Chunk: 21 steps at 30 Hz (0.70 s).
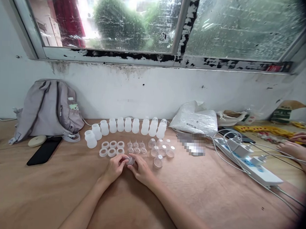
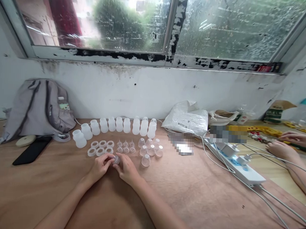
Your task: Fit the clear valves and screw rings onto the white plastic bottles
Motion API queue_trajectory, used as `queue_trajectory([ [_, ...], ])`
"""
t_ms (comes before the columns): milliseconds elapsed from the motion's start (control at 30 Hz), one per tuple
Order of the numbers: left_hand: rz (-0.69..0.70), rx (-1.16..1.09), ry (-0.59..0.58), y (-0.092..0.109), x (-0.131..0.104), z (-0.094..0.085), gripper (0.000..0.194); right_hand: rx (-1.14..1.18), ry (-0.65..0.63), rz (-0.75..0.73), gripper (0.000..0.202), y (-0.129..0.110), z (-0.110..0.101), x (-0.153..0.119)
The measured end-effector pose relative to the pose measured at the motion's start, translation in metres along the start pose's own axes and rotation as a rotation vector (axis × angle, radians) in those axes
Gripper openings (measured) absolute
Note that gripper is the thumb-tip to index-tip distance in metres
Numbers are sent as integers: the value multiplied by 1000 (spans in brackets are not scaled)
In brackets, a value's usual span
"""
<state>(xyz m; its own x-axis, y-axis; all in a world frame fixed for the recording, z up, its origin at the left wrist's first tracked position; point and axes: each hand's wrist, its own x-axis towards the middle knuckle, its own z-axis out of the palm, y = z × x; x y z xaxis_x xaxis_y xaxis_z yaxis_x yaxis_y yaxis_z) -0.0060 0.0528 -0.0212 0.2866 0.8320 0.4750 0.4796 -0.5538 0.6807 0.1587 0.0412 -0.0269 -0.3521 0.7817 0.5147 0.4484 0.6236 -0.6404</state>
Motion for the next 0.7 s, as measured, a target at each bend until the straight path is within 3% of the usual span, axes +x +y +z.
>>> queue_trajectory([
  [367, 1, 93, 12, 2, -2, -1, 16, -7, 0, 10, 43, -6, -2, 2],
  [500, -12, 46, 31, 5, -1, -2, 15, 88, 12, 14, 40, -6, -6, 5],
  [700, -62, -105, -6, 11, 0, 0, 18, 320, 20, 238, 25, -9, -11, 9],
])
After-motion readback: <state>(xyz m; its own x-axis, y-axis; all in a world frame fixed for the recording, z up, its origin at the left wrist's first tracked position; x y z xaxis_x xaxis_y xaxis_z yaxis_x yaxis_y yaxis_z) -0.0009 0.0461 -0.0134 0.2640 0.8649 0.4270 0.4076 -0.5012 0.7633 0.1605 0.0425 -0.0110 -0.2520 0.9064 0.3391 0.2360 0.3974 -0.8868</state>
